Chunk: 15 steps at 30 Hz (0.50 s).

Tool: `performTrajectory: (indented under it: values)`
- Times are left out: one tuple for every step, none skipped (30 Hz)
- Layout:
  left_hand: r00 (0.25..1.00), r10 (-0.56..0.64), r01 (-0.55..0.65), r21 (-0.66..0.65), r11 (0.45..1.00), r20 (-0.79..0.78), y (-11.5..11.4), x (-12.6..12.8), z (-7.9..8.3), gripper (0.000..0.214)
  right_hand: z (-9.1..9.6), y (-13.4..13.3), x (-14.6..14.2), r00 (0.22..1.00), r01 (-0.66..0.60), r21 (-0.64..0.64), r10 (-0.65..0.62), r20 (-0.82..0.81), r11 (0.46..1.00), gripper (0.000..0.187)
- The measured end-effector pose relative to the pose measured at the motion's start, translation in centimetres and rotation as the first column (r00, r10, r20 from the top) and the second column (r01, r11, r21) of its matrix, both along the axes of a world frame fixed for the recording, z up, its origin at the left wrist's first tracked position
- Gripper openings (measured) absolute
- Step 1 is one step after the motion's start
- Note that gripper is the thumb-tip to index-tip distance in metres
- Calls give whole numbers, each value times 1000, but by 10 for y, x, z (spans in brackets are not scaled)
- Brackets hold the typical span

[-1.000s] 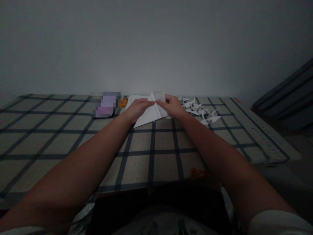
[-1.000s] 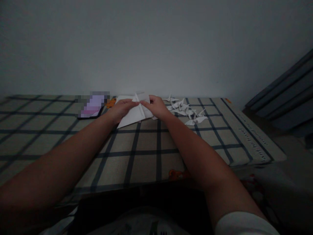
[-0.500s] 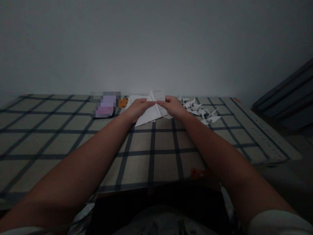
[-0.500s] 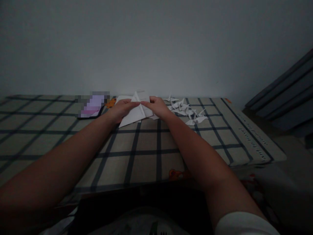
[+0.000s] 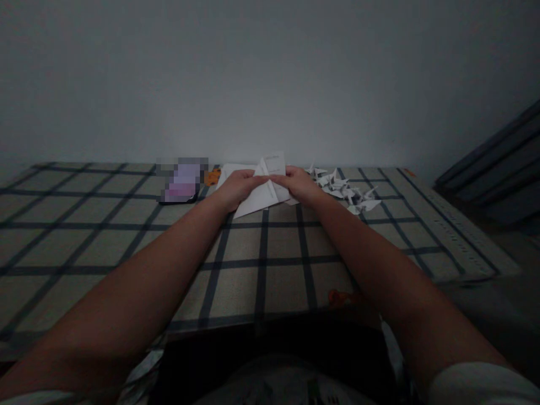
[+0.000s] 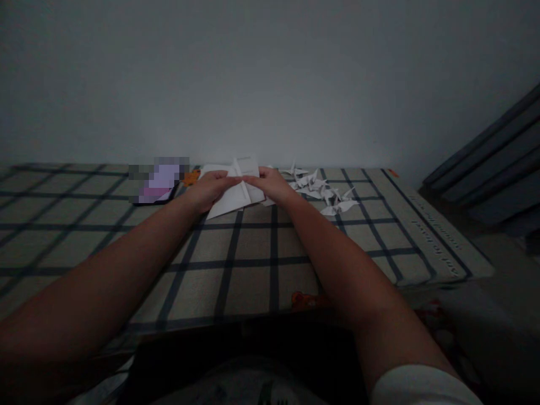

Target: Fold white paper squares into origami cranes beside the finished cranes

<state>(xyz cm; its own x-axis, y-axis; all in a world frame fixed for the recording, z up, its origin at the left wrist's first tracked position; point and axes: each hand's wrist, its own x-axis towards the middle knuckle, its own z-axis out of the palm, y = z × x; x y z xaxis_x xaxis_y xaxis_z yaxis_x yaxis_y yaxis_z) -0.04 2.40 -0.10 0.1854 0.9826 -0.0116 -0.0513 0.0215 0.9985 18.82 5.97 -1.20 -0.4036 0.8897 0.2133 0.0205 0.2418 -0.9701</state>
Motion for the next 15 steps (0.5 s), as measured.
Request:
performTrajectory:
  values:
    - [1000,4,-4,-2,1000,-8,0,0,1,35,0,1,0,1000,-9,10,9,7,1000,33]
    - [1000,6,-6,-5,1000,-12,-1,1,1,35,0,1,0,1000,-13,24,12,17,1000,34]
    - [1000,6,-6,-9,1000,-9,-2,1,2,34,0,0,0,1000,-8,44,7,24,999,34]
    - [1000,4,-4,-12,1000,-2,-2,1,3,33,1,-1,-1,999,4,72,-7,36,997,34]
    - [1000,2,-2,-16,1000,9,-3,2,3,32,2,-2,-1,998,21,107,-26,52,994,34]
    - [1000,-3,3,-19,1000,22,-3,2,4,30,4,-4,-2,996,45,148,-55,65,988,33]
    - [999,-9,10,-21,1000,36,-4,2,4,29,5,-5,-2,993,69,190,-85,78,979,33]
    - [999,-14,15,-22,1000,47,-4,2,4,29,7,-7,-3,990,92,225,-114,86,970,33]
    - [998,-17,18,-21,1000,55,-4,3,4,29,7,-7,-3,987,111,244,-135,85,963,32]
    - [998,-19,20,-18,1000,64,-4,3,5,28,8,-8,-4,986,122,245,-145,77,962,32]
    - [997,-20,21,-16,1000,70,-4,3,5,27,8,-8,-4,988,124,229,-142,65,965,32]
    - [997,-17,18,-15,1000,73,-4,3,5,25,8,-7,-4,991,113,202,-127,53,973,33]
    - [997,-11,13,-17,1000,73,-4,4,5,22,7,-7,-3,994,95,170,-104,45,981,33]
    - [998,-5,6,-21,1000,70,-4,4,6,19,7,-6,-3,996,79,143,-85,38,987,33]
    - [998,2,0,-24,1000,65,-4,3,6,18,7,-6,-2,997,68,124,-73,37,990,33]
